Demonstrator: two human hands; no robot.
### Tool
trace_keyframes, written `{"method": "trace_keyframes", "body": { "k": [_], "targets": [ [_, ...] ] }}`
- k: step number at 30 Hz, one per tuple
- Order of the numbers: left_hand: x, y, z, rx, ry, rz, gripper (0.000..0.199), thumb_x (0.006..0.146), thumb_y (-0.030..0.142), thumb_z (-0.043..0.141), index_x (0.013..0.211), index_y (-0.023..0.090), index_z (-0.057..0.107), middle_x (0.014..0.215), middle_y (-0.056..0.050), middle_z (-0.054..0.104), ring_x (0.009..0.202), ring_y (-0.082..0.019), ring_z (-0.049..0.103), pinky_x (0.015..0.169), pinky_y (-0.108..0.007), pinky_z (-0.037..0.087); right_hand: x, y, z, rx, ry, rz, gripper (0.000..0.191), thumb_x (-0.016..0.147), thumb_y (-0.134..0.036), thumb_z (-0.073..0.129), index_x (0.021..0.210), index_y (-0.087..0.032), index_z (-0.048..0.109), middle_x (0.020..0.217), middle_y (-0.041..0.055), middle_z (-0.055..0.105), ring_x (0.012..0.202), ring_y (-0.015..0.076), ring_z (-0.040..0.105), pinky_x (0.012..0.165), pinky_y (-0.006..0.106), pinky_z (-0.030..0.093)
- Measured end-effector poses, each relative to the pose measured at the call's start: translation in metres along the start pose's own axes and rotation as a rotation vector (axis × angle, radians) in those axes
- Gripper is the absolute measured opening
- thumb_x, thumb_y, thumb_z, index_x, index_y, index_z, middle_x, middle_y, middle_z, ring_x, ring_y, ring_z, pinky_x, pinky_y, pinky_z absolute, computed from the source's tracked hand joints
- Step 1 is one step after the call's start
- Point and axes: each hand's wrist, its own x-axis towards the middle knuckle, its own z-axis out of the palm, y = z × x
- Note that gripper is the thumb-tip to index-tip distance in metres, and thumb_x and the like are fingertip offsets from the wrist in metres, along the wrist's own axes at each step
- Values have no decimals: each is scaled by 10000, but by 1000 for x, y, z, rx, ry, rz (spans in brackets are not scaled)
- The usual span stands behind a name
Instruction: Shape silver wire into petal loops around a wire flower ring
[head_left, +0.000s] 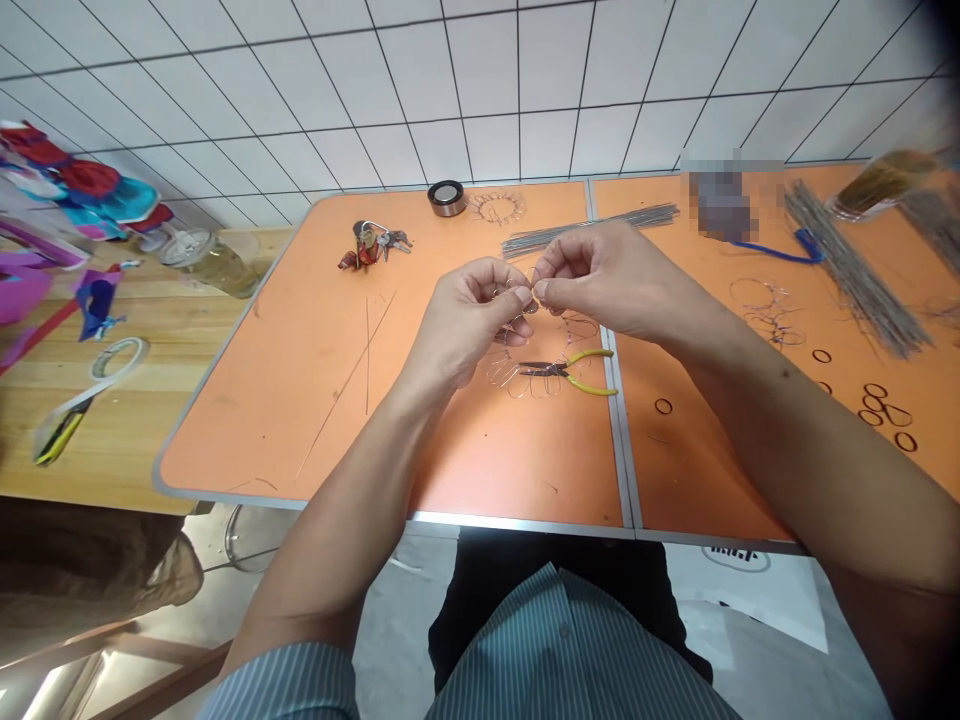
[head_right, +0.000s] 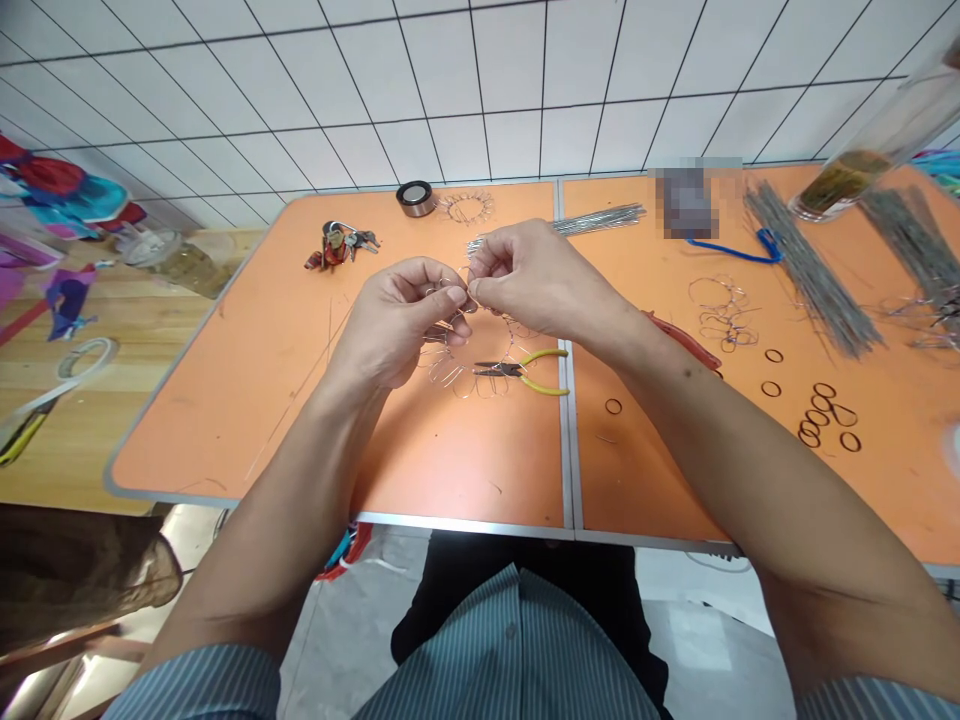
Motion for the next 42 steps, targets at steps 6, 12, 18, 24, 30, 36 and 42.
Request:
{"method": "trace_keyframes", "body": {
  "k": [6, 12, 18, 24, 30, 36, 42],
  "targets": [
    [-1, 2, 2, 21, 2, -2, 150, 811, 206, 846, 863, 200, 706, 789, 6, 750, 557, -96, 660, 542, -214, 538, 2, 1, 1, -1, 7, 0, 148, 819, -244, 861, 796, -251, 715, 803, 48, 719, 786, 235, 631, 651, 383, 447],
    [-1, 1, -1, 21, -2, 6, 319, 802, 381, 970, 877, 214, 709, 779, 6, 740, 553, -103, 651, 536, -227, 531, 0, -2, 1, 11, 10, 24, 190, 826, -297, 894, 823, -256, 709, 783, 39, 724, 774, 231, 645, 623, 366, 456],
    [-1, 0, -1, -7, -1, 15, 312, 818, 385, 973, 874, 226, 710, 755, 15, 721, 537, -103, 640, 526, -234, 510, 2, 4, -1, 60, -18, 19, 176, 832, -297, 894, 856, -262, 723, 772, 30, 736, 766, 239, 688, 650, 384, 505],
    [1, -1, -2, 0, 3, 17, 264, 818, 368, 943, 955, 239, 757, 762, 27, 708, 545, -98, 636, 541, -223, 529, 4, 8, -2, 124, -31, 17, 184, 825, -279, 909, 840, -257, 727, 786, 31, 741, 817, 248, 726, 704, 390, 557],
    [2, -5, -3, -5, -8, 46, 157, 846, 285, 882, 933, 220, 768, 768, 8, 717, 637, -115, 671, 628, -236, 591, 2, 2, 2, 142, -24, 20, 207, 829, -242, 893, 780, -254, 692, 795, 35, 758, 825, 246, 720, 739, 397, 561],
    [2, -5, -3, 40, -5, 26, 211, 862, 364, 896, 913, 204, 769, 763, -15, 740, 633, -126, 690, 619, -241, 582, 3, 7, 4, 117, -40, 7, 175, 862, -203, 858, 781, -241, 708, 772, 24, 748, 784, 209, 702, 713, 361, 524],
    [3, -2, -2, 67, 67, 7, 247, 843, 389, 913, 824, 198, 758, 736, -26, 756, 577, -117, 655, 560, -228, 549, -2, -1, -7, 94, 0, 12, 184, 875, -168, 846, 798, -242, 696, 803, 17, 754, 788, 192, 699, 737, 348, 550]
  ]
}}
